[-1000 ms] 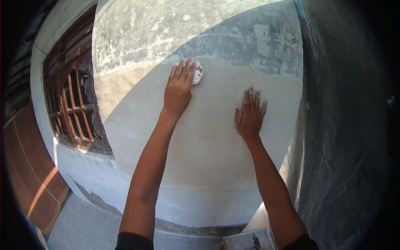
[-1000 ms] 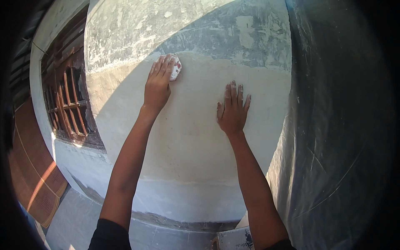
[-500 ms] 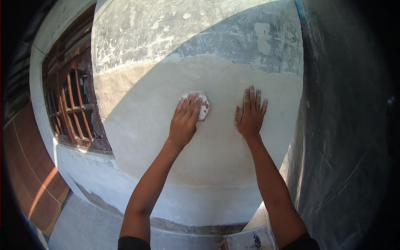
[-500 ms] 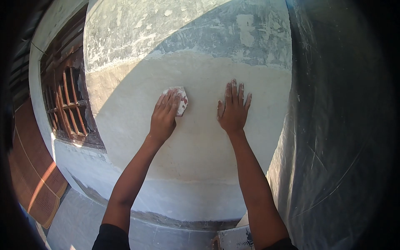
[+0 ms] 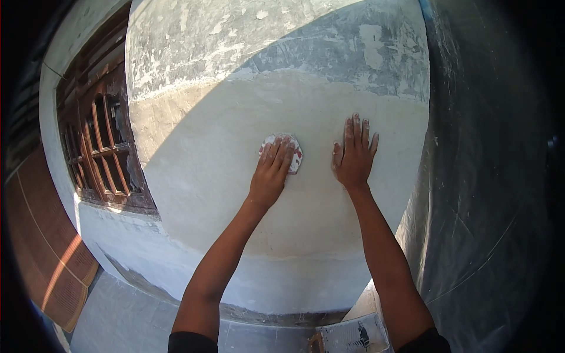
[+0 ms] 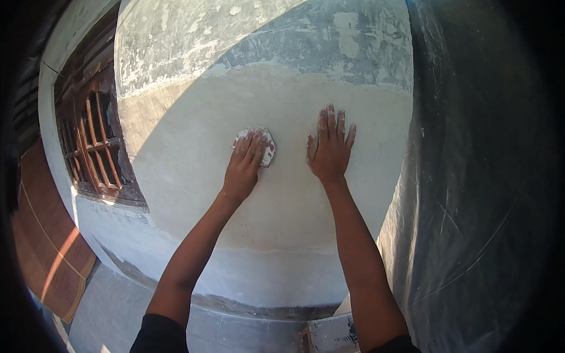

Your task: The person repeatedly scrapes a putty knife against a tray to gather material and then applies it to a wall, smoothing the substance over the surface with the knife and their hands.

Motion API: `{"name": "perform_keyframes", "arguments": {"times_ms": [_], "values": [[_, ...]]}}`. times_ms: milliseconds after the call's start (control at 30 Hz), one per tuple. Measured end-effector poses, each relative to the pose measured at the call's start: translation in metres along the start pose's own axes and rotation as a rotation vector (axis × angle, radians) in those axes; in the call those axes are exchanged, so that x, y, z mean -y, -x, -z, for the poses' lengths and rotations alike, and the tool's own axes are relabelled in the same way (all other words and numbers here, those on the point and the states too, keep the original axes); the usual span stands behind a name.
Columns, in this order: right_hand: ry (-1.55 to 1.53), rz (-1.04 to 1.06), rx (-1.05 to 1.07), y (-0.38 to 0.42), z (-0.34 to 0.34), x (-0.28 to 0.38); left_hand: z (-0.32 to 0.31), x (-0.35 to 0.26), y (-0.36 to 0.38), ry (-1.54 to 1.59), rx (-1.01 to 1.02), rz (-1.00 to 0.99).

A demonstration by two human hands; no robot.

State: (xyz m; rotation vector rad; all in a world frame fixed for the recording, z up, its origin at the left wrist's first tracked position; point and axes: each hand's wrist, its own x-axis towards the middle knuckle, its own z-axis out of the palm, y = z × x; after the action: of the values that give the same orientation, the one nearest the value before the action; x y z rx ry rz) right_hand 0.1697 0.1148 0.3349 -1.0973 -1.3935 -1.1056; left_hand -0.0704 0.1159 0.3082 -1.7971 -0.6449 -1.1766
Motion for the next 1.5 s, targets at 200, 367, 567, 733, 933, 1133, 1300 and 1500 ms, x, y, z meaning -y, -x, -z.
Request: {"name": "perform_keyframes", "arguments": {"times_ms": [200,367,567,733,933,1133,1300,1500], "values": [[0.010,-0.010,-0.014,0.000,-0.002,-0.001,0.029,0.006,-0.028,0.017,-0.044,0.005],[0.007,-0.014,-0.006,0.001,-0.002,-0.001,0.037,0.047,-0.109,-0.055,-0.163,0.036],[-0.007,-0.007,-0.007,0.002,-0.002,-0.002,0.002,0.019,-0.059,-0.030,-0.058,0.048],[0.003,0.003,-0.001,0.004,-0.001,-0.003,0.004,-0.029,0.037,0.106,0.065,-0.022],[-0.002,-0.015,-0.018,0.004,-0.002,-0.002,0.044,0.010,-0.036,0.061,-0.103,0.013],[-0.006,-0.016,-0.013,0.005,-0.003,-0.002,0.024,0.063,-0.104,-0.077,-0.113,-0.004],[-0.007,-0.015,-0.020,0.004,-0.003,-0.003,0.002,0.021,-0.042,-0.017,-0.038,0.030],[-0.003,-0.023,-0.014,0.005,-0.002,-0.001,0.007,-0.020,0.020,0.057,0.040,-0.020]]}}
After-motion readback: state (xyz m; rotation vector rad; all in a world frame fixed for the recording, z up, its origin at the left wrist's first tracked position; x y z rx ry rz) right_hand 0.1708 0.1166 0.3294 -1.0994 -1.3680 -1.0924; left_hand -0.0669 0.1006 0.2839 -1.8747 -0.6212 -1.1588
